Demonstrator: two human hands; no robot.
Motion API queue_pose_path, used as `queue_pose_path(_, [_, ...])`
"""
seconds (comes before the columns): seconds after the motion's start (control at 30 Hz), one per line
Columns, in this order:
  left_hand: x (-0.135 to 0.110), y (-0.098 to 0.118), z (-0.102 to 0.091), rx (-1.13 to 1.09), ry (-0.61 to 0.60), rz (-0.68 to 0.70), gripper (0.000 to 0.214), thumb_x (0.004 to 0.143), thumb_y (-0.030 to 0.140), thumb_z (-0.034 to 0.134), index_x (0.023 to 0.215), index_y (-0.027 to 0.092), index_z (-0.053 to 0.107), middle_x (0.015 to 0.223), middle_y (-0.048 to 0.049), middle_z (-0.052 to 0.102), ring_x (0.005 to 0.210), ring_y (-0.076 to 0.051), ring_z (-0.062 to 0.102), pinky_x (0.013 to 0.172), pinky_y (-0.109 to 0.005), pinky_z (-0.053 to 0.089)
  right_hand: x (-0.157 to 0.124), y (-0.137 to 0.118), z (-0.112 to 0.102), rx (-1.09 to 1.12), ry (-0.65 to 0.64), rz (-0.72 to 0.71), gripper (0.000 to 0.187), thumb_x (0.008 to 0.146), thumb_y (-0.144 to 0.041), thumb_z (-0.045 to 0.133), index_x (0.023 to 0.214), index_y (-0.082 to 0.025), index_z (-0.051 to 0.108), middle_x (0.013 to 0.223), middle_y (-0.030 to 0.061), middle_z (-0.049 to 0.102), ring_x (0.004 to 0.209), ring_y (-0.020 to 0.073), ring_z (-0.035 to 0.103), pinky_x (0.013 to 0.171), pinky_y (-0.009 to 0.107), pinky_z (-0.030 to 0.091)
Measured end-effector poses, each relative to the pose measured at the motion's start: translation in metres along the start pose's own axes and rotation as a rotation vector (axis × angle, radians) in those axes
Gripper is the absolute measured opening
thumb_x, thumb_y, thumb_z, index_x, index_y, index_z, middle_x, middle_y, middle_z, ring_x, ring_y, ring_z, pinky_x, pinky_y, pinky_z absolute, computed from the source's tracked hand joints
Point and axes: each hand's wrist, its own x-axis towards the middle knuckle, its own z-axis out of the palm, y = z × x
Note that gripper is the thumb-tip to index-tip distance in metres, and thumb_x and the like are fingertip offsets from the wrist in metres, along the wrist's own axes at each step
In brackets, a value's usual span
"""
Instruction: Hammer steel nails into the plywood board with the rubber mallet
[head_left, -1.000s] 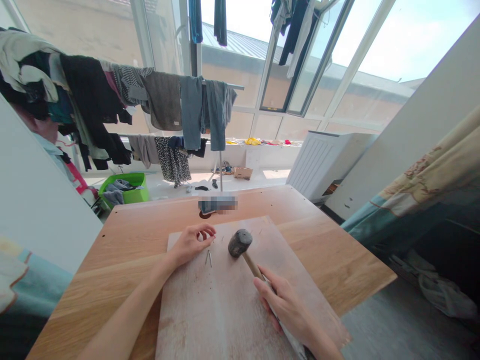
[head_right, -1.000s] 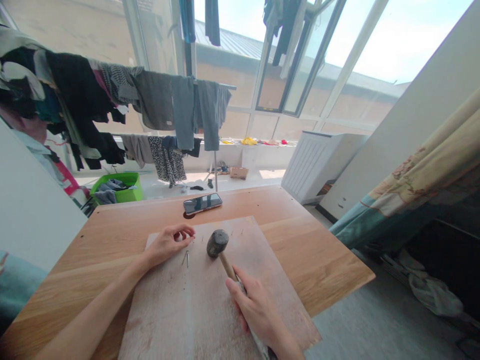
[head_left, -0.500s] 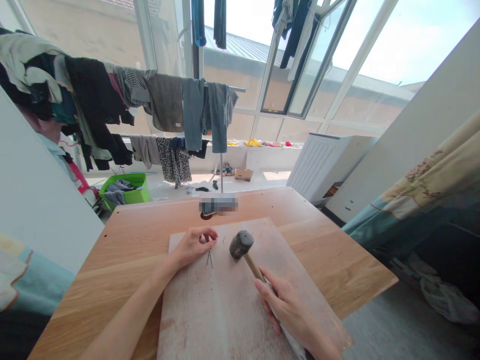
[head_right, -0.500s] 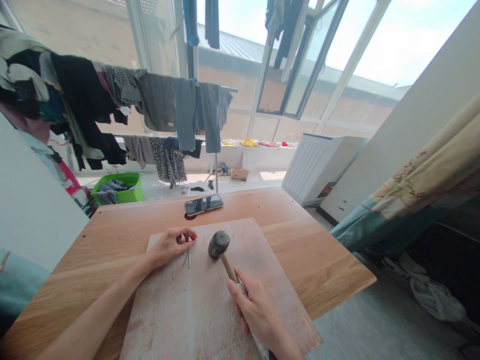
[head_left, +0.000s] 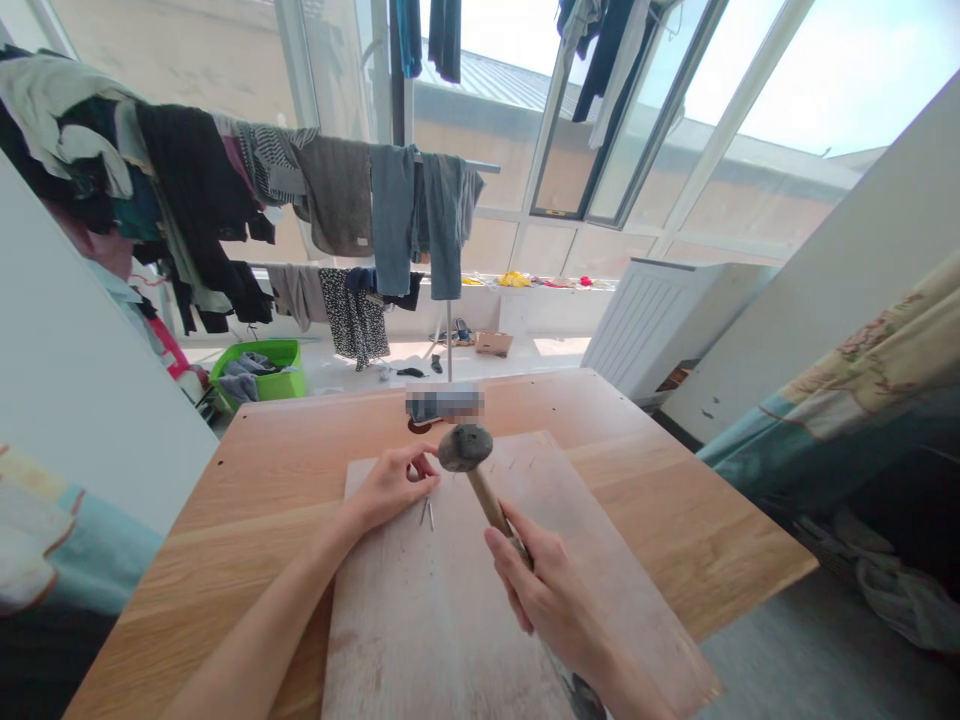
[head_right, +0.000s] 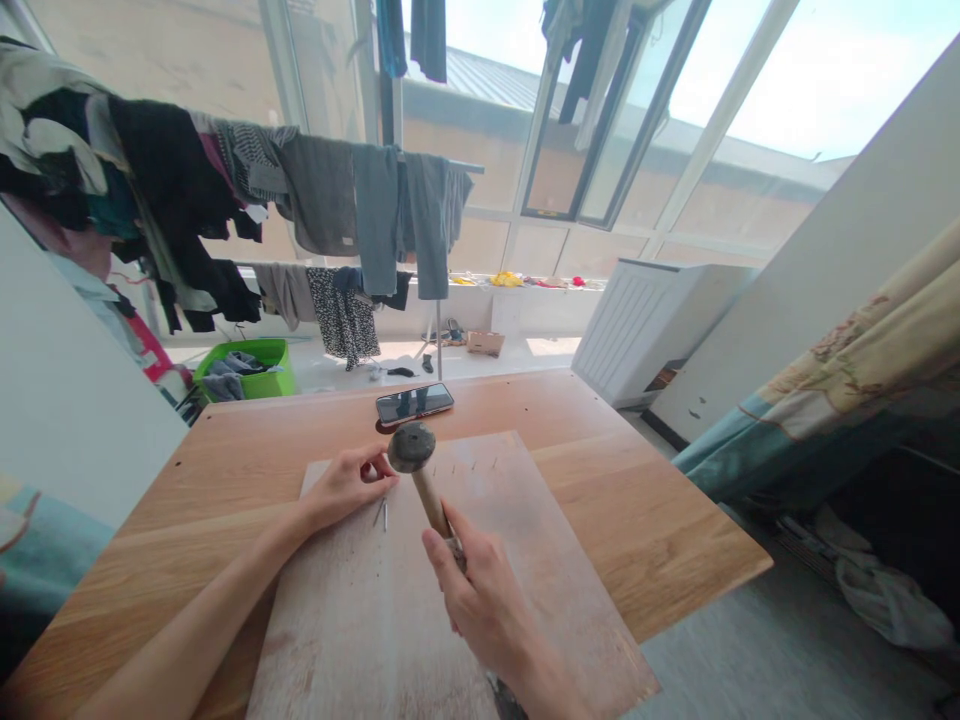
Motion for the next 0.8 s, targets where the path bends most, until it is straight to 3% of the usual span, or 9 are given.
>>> queue_pose_path(0.13, [0.000,-0.001,0.001,-0.027,-0.009,-0.026,0.029,0.075,0.016,0.062,0.103,0.018,0.068,0.073,0.0025,0.069,0.061,-0.011,0.056,0.061,-0.023,0.043,0.006,0.009,0.012,0.007,-0.034,0.058,0.040,0.100,-0.049,0.047,0.123,-0.018,0.061,0.053,-0.0112,0.039,0.034,0.0055,0.037,0.032,0.015,0.031])
queue_pose_path(0.3, [0.001,-0.003,0.000,-0.047,-0.048,-0.058,0.033,0.077,0.028,0.064,0.108,0.019,0.061,0.086,-0.0004,0.069,0.067,-0.013,0.056,0.065,-0.025,0.046,-0.008,0.018,0.002,0.138,0.020,0.108,0.051,0.097,-0.056,0.048,0.132,-0.018,0.054,0.055,-0.0115,0.040,0.033,0.0053,0.036,0.030,0.014,0.031])
queue_pose_path(0.4, [0.001,0.005,-0.012,0.097,-0.086,-0.090,0.030,0.073,0.035,0.067,0.096,0.019,0.057,0.088,-0.0005,0.061,0.069,-0.015,0.053,0.063,-0.026,0.044,-0.021,0.025,-0.005,0.123,0.021,0.192,0.059,0.095,-0.059,0.049,0.138,-0.019,0.051,0.057,-0.0104,0.044,0.033,0.0053,0.037,0.029,0.015,0.032])
queue_pose_path(0.57, [-0.006,0.028,-0.028,0.356,-0.355,-0.132,0.016,0.067,0.030,0.065,0.078,0.020,0.059,0.088,-0.0004,0.054,0.072,-0.017,0.053,0.062,-0.027,0.040,-0.031,0.040,-0.004,0.055,-0.011,0.235,0.060,0.096,-0.059,0.049,0.140,-0.019,0.053,0.051,-0.0094,0.046,0.033,0.0070,0.041,0.031,0.015,0.032])
queue_pose_path(0.8, [-0.008,0.046,-0.020,0.548,-0.331,-0.168,0.008,0.062,0.017,0.062,0.062,0.020,0.055,0.080,-0.0018,0.056,0.063,-0.016,0.053,0.056,-0.029,0.032,-0.028,0.042,-0.001,0.128,-0.008,0.244,0.056,0.096,-0.059,0.048,0.135,-0.020,0.054,0.054,-0.0106,0.044,0.032,0.0058,0.040,0.029,0.014,0.031])
